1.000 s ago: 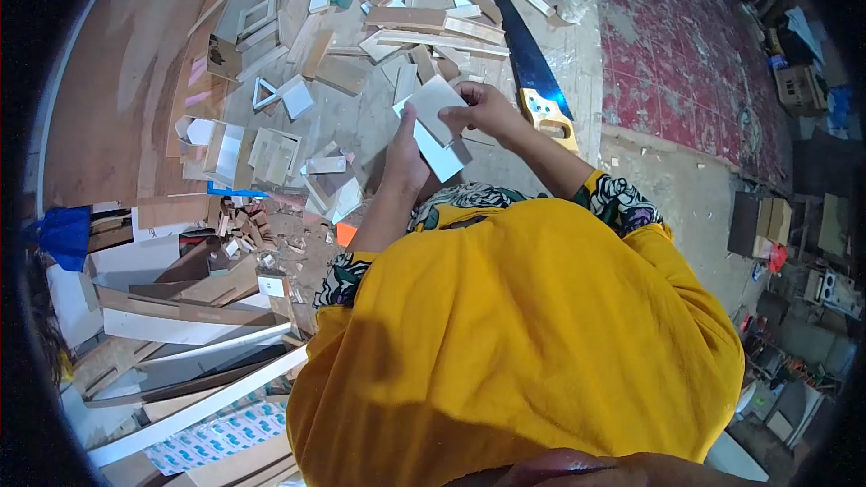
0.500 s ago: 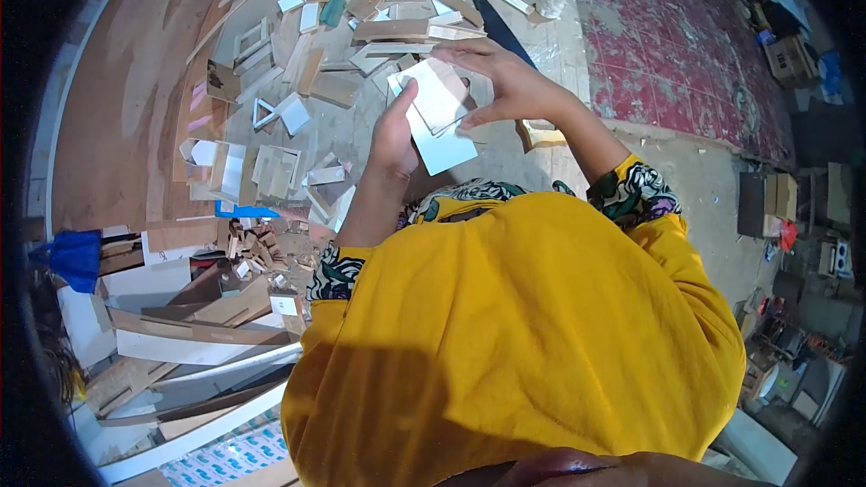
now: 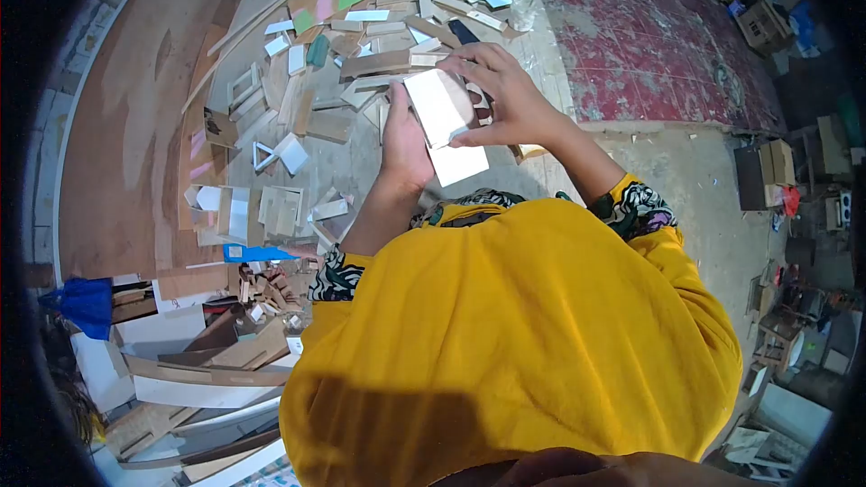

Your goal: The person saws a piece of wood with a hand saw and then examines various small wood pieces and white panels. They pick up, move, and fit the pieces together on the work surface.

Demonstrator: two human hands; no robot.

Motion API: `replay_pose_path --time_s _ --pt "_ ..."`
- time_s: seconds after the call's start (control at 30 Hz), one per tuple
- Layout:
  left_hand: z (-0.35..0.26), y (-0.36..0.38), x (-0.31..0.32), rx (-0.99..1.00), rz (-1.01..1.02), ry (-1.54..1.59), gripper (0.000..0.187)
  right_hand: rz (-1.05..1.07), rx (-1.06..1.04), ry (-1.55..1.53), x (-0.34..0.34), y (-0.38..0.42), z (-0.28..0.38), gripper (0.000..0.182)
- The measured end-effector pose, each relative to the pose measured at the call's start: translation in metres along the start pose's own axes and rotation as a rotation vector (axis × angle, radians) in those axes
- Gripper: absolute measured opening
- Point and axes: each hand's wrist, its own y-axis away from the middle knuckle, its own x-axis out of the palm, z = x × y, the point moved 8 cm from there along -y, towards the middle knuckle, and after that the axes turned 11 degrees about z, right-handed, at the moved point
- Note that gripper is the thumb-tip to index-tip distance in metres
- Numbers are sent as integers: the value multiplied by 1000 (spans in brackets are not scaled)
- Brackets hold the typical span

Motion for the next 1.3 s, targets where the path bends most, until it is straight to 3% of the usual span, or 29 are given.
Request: replay_pose_path --time_s 0.1,0.53,0.6,0.73,0.83,0.9,1.1,1.3 --pt "1 -4 -1 -17 23 -132 70 -46 29 30 -4 2 3 79" --pt "-4 5 4 4 -28 -42 67 -65 -7 44 -5 -5 14 82" --pt "-4 3 8 18 114 16 66 -47 11 4 -1 -5 9 84" --pt "-7 2 0 37 10 69 69 -18 -11 -231 7 -4 3 85" --pt "-10 0 2 30 94 70 69 -40 -7 -383 11 1 4 80" --pt "-14 6 -6 76 -156 -24 69 -83 -20 -284 9 3 7 66" --pt "-15 4 -18 138 -182 -28 70 -91 -31 -115 10 1 14 40" --pt "-20 11 -42 195 -390 -225 68 -127 33 -181 15 1 11 34"
